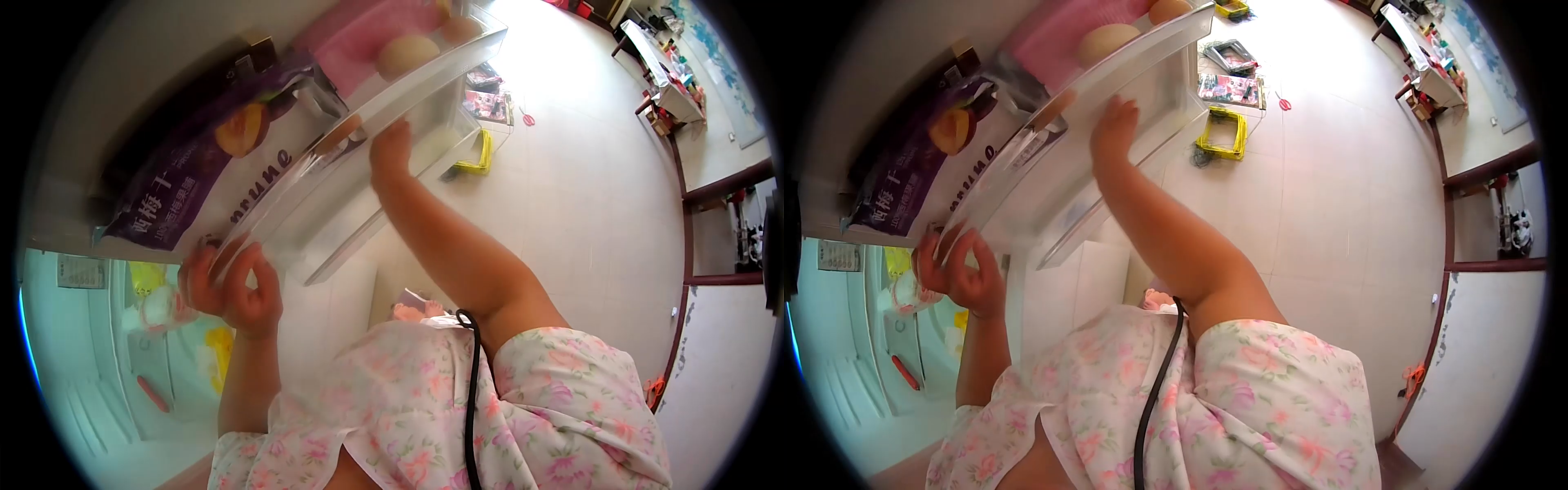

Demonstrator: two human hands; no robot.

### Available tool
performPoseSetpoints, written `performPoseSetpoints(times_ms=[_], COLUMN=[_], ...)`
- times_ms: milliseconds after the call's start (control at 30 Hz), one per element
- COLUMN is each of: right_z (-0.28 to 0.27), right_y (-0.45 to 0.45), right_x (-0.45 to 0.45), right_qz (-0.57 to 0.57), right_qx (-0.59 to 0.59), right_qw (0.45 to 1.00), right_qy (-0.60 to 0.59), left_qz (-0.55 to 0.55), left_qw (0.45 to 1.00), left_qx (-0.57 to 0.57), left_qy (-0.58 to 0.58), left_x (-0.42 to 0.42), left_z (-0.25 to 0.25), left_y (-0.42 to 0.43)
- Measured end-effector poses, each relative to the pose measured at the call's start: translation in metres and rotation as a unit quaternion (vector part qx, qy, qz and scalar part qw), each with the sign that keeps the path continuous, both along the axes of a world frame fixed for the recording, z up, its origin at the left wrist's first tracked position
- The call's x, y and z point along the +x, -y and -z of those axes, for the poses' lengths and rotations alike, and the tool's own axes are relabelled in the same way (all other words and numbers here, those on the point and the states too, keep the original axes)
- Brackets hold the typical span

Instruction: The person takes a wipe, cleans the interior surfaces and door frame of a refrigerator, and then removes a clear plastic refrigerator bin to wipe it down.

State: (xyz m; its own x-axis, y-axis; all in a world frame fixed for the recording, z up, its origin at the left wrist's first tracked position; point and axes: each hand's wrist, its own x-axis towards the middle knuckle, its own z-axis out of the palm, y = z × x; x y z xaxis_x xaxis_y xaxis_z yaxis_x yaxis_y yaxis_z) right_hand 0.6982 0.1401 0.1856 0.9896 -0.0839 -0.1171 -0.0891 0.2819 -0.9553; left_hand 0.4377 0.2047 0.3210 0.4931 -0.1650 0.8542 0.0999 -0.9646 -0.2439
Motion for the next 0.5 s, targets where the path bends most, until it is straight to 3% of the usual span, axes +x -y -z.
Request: performPoseSetpoints(times_ms=[67,167,200,233,267,300,333,367,400,500], right_z=[0.011,0.011,0.036,0.050,0.042,0.026,0.011,0.001,0.001,-0.014], right_y=[-0.008,-0.006,-0.003,-0.002,-0.002,0.002,0.006,0.001,-0.010,0.005], right_x=[-0.021,-0.023,0.004,0.018,0.016,0.008,-0.002,-0.020,-0.033,-0.045], right_qz=[-0.014,-0.008,-0.040,-0.068,-0.068,-0.097,-0.121,-0.060,-0.050,-0.077], right_qx=[-0.119,-0.101,-0.369,-0.605,-0.604,-0.423,-0.219,-0.133,-0.168,-0.110], right_qw=[0.984,0.992,0.914,0.757,0.757,0.887,0.966,0.988,0.982,0.991], right_qy=[0.133,0.077,0.163,0.237,0.239,0.157,0.065,0.049,0.065,0.026], left_qz=[0.002,0.002,-0.001,-0.002,-0.005,-0.007,-0.006,-0.003,-0.002,0.018], left_qw=[1.000,1.000,1.000,1.000,1.000,1.000,1.000,1.000,1.000,0.999], left_qx=[-0.003,-0.004,-0.005,-0.004,-0.003,-0.003,-0.004,0.001,0.004,-0.006], left_qy=[0.004,0.005,0.009,0.009,0.006,0.003,0.004,0.015,0.026,0.043], left_x=[0.003,0.004,0.003,0.002,0.003,0.003,0.003,0.004,0.004,0.003], left_z=[0.005,0.003,0.002,0.002,0.003,0.005,0.006,0.007,0.009,0.005], left_y=[-0.003,-0.001,-0.001,-0.002,-0.003,-0.004,-0.005,-0.006,-0.006,-0.006])
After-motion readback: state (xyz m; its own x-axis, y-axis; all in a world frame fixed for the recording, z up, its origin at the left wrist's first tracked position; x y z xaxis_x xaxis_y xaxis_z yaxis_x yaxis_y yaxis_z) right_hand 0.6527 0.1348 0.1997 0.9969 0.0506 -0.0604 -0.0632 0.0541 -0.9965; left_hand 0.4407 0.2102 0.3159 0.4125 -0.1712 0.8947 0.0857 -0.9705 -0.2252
